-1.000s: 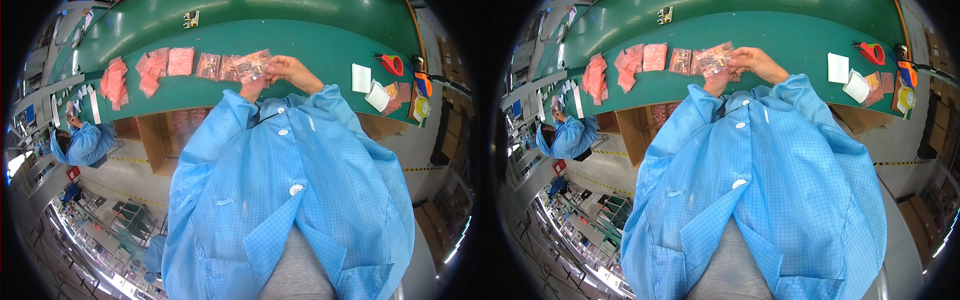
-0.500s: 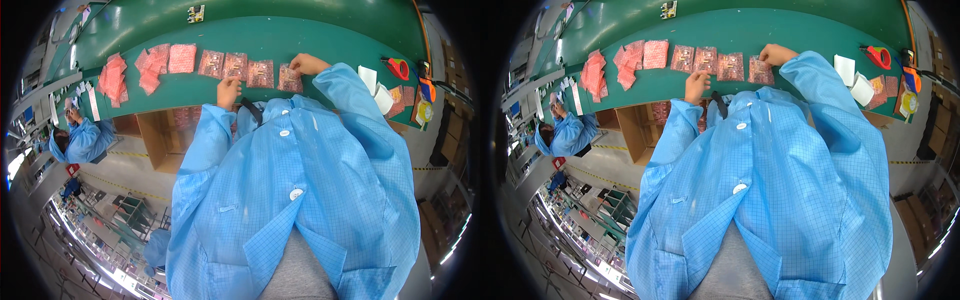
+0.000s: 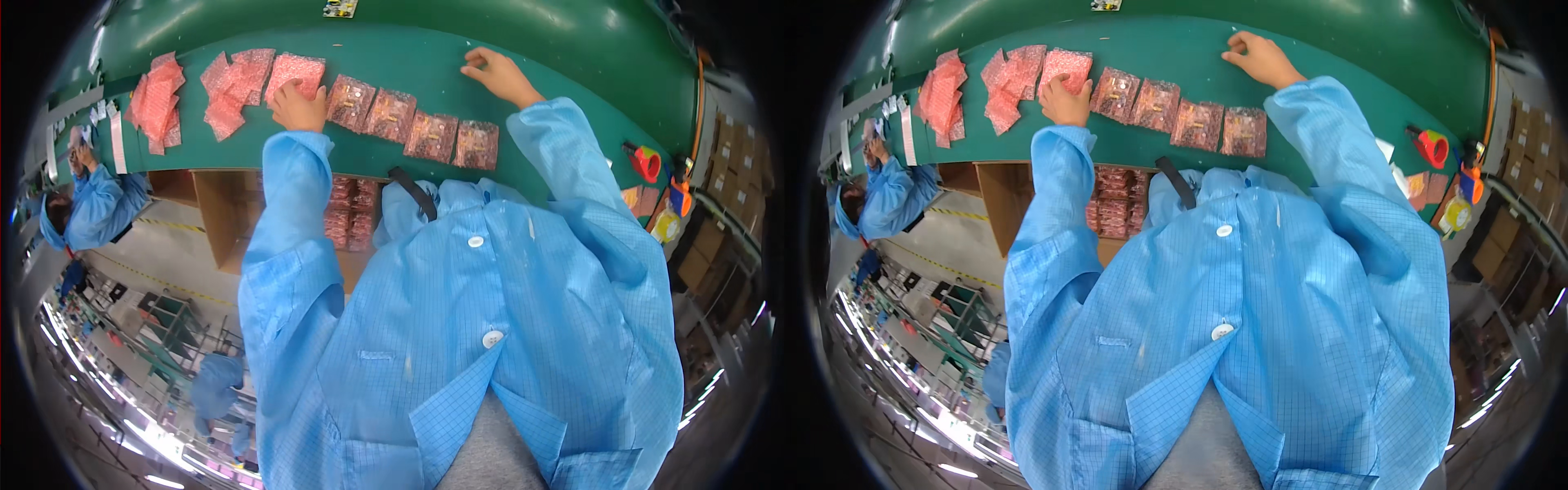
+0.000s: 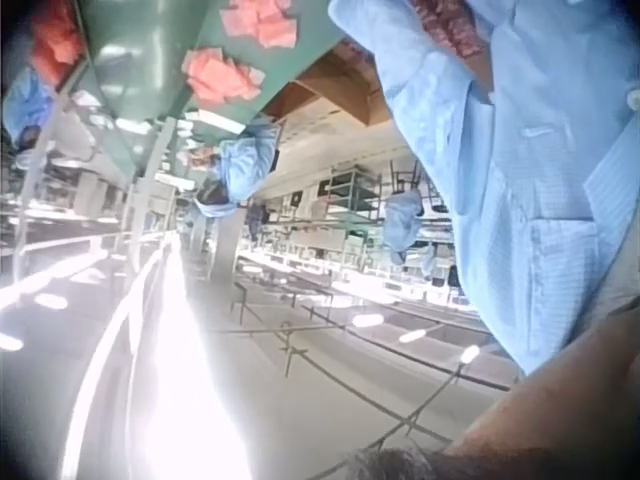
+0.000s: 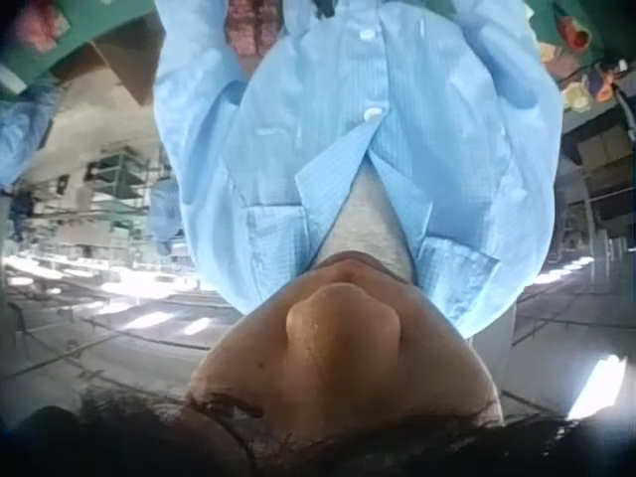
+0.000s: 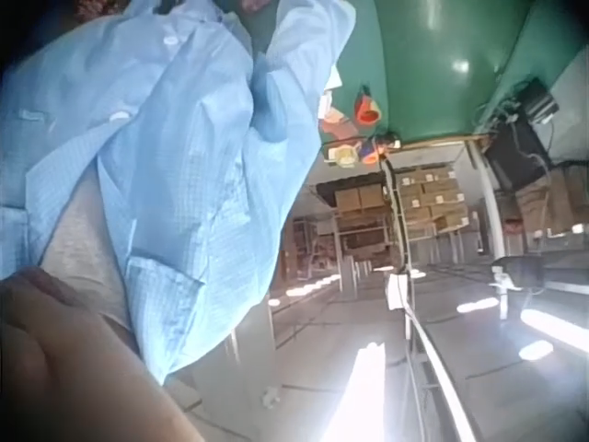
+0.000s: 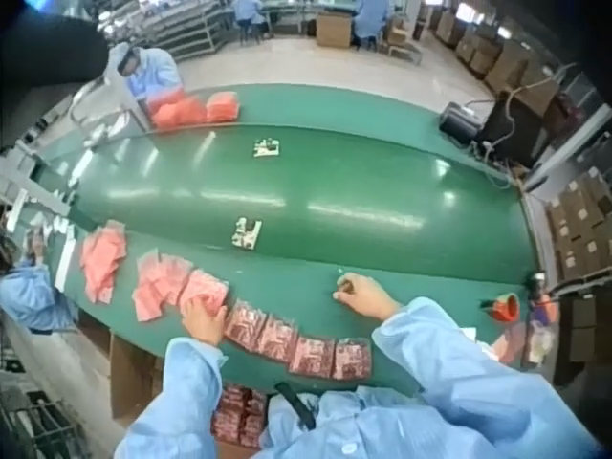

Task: The person packages electronic circuit boards by hand, placing them into anti-static bags and then organizing the bagged circuit boards into a cardboard box.

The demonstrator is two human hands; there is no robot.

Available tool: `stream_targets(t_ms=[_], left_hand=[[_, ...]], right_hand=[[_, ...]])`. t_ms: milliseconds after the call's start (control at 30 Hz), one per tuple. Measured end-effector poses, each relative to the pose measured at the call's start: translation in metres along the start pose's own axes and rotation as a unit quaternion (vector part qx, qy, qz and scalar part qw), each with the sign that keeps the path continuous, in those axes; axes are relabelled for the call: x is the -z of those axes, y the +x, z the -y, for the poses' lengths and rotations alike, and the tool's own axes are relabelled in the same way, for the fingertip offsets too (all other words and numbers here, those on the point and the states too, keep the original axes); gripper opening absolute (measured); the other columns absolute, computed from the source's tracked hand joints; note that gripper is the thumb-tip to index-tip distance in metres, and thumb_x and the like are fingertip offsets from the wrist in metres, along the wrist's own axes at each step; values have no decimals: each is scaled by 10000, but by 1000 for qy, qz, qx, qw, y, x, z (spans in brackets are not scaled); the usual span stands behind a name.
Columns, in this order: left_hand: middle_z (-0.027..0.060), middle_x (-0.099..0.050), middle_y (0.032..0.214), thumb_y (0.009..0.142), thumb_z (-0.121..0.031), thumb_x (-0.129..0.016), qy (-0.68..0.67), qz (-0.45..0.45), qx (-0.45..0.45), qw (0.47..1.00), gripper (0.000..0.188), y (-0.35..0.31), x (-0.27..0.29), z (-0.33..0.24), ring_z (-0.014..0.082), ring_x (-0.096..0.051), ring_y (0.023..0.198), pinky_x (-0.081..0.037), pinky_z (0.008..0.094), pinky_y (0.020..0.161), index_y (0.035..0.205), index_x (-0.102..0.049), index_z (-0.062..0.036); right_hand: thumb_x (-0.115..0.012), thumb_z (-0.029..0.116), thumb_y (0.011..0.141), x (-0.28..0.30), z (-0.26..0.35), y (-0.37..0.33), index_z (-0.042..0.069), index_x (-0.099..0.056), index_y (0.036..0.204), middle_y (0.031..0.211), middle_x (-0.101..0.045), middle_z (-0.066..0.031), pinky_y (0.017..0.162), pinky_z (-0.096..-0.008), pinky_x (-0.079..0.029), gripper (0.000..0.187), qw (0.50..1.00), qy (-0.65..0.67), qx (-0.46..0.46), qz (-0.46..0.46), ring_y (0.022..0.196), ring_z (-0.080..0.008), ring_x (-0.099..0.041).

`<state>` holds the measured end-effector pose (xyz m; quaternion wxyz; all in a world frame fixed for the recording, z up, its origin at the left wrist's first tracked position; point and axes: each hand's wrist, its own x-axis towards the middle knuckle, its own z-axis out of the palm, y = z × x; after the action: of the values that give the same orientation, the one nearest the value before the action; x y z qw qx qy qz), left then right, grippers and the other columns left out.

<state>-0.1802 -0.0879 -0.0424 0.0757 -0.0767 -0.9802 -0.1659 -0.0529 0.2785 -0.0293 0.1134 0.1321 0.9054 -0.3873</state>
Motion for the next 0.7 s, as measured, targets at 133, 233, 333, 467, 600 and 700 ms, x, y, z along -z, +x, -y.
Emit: stream_targets(t_ms=[133, 233, 333, 467, 600, 700], left_hand=[[81, -580, 1153, 715, -386, -802, 43, 66, 56, 995, 422, 13, -8, 13, 325, -470, 1195, -419, 499, 930, 1054, -647, -189], [83, -608, 1071, 738, -325, -785, -2, 33, 37, 999, 298, 12, -4, 18, 317, -527, 1111, -448, 465, 896, 954, -668, -157], [80, -637, 941, 745, -216, -762, -69, -44, 20, 996, 172, 13, 3, 12, 304, -591, 975, -471, 424, 840, 839, -661, -114], [43, -645, 879, 705, -133, -713, -153, -110, -46, 981, 125, 10, 6, -11, 253, -602, 849, -450, 407, 741, 798, -633, -111], [76, -635, 968, 691, -128, -689, -233, -5, -131, 964, 151, -9, -5, -79, 267, -587, 914, -428, 406, 771, 827, -633, -96], [104, -624, 1060, 708, -163, -671, -240, 120, -201, 942, 225, -32, -31, -123, 289, -561, 1011, -411, 437, 830, 918, -663, -85]], right_hand=[[-748, 402, 811, -28, 36, 94, -19, -508, 1291, 1221, -620, -167, 909, -371, -497, 681, 999, -25, 30, 3, 1070, -289, -630], [-770, 431, 769, -54, 68, 152, -11, -507, 1292, 1222, -590, -223, 959, -415, -478, 733, 995, -57, 51, -56, 1109, -356, -592], [-786, 642, 632, -75, 110, 200, -99, -398, 1350, 1340, -476, -269, 1027, -427, -416, 1103, 993, -109, -13, -41, 1240, -362, -497], [-778, 711, 572, -90, 169, 233, -92, -364, 1373, 1381, -420, -268, 1070, -456, -353, 1208, 976, -106, -191, -26, 1274, -371, -452], [-837, 511, 623, -84, 196, 230, 27, -304, 1418, 1417, -409, -201, 1091, -482, -313, 1073, 958, -103, -265, -32, 1338, -363, -374], [-883, 452, 578, -82, 170, 243, 19, -337, 1379, 1382, -435, -205, 1077, -483, -341, 1060, 955, -77, -279, -58, 1306, -368, -413]])
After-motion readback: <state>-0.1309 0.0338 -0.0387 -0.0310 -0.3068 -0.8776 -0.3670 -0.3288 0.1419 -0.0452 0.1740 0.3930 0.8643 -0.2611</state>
